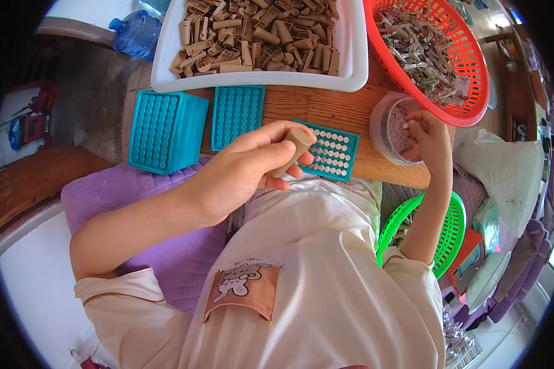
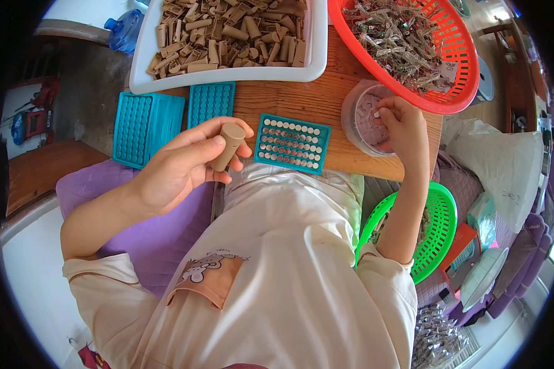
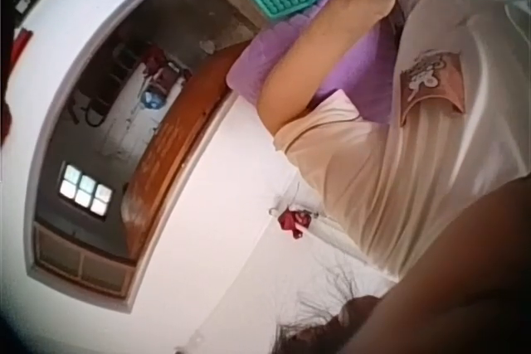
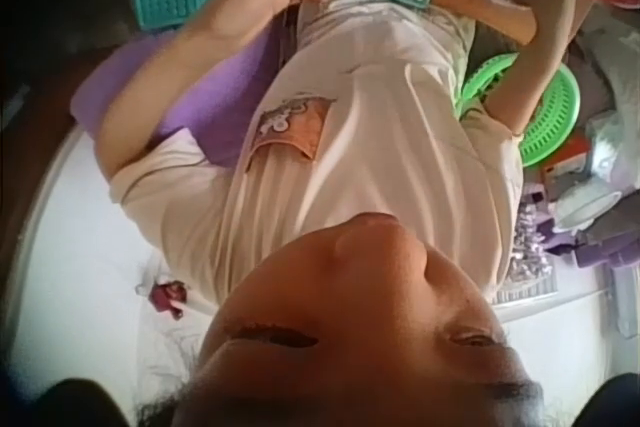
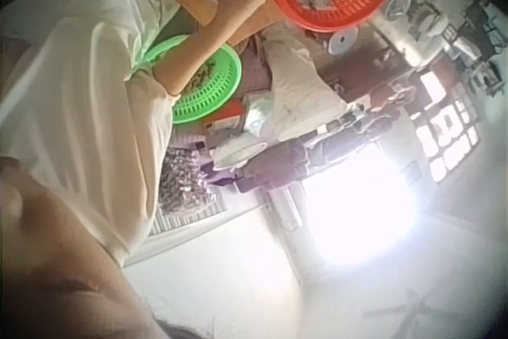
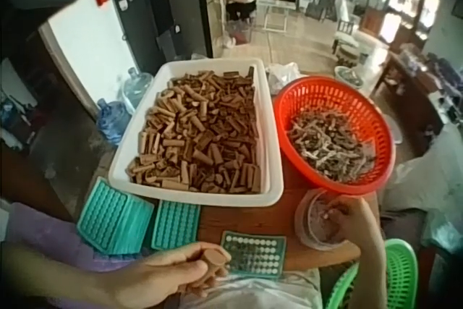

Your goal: The person assembles and organizes small electronic components into a plastic tray by hand.

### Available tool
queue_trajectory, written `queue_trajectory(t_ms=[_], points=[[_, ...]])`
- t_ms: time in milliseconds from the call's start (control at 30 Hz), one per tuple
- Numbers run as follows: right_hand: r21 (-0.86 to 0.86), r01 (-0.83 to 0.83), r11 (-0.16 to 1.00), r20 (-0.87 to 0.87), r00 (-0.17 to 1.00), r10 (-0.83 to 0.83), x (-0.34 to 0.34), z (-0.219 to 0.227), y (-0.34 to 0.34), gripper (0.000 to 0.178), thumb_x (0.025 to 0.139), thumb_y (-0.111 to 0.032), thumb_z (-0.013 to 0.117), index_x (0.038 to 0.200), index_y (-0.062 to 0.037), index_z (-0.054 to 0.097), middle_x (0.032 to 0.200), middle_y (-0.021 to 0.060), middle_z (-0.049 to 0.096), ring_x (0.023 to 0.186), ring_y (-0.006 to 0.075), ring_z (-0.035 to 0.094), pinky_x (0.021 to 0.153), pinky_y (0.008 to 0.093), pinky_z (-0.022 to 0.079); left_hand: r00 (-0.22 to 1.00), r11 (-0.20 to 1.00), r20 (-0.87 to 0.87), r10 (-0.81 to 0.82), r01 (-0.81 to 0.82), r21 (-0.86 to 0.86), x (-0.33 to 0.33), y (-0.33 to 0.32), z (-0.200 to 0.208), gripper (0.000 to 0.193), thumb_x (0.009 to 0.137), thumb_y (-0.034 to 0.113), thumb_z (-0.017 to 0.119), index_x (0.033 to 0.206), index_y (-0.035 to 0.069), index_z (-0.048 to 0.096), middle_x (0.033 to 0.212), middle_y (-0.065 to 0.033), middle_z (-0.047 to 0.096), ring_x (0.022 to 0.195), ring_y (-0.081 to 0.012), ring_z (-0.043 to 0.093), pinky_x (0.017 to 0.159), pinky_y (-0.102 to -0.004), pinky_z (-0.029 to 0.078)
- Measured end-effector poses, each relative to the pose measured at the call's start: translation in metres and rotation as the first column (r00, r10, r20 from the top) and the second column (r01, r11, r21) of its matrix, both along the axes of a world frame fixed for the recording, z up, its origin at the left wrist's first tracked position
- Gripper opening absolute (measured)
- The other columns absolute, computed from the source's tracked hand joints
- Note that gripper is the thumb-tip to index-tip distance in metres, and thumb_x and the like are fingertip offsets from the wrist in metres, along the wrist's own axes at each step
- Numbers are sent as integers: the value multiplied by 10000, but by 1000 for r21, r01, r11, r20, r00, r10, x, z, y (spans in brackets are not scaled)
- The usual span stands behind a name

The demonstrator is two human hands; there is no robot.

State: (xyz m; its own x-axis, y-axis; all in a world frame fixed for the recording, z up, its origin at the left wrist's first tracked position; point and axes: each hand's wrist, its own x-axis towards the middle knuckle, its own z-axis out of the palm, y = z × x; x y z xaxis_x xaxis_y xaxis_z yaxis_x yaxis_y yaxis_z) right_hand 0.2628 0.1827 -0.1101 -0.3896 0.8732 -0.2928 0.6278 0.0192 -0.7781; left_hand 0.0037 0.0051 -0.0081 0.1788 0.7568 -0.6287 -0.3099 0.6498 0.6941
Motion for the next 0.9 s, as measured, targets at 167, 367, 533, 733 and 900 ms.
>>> queue_trajectory(t_ms=[167,367,533,733,900], points=[[-153,76,985,-189,976,-105,-3,16,-10,89,824,-49,459,859,-3,527,777,51,589,650,88,556,544,186,416,999,999,31,12,-10,-42,2,-3,-4,284,875,258,367,1105,103,429,987,-41,480,885,-127,502,726,-265,421],[38,63,997,-319,947,-48,-7,-4,-20,53,804,-37,492,833,-15,530,736,11,550,647,43,504,553,178,389,952,972,230,200,-165,-166,3,-4,-4,300,892,281,348,1104,78,411,1029,-113,498,950,-257,538,639,-317,505],[265,-44,963,-175,980,92,-25,-6,-29,60,727,-10,553,783,-5,533,674,22,530,583,76,479,541,207,389,921,948,251,298,-256,-188,0,0,-3,319,888,299,348,1095,65,415,1030,-127,530,857,-266,585,622,-305,530],[397,-182,900,17,981,191,-31,10,-34,97,699,5,546,793,-13,557,663,79,523,549,139,489,532,239,397,927,952,241,286,-247,-180,0,-1,-1,328,890,304,341,1100,63,418,1015,-115,538,842,-238,590,599,-284,520],[510,-171,843,48,984,171,-33,7,-27,171,727,33,504,881,-2,568,678,79,552,577,119,515,543,219,408,948,968,227,223,-188,-169,-2,-1,0,331,893,304,332,1112,71,416,1016,-110,537,819,-228,594,578,-276,507]])
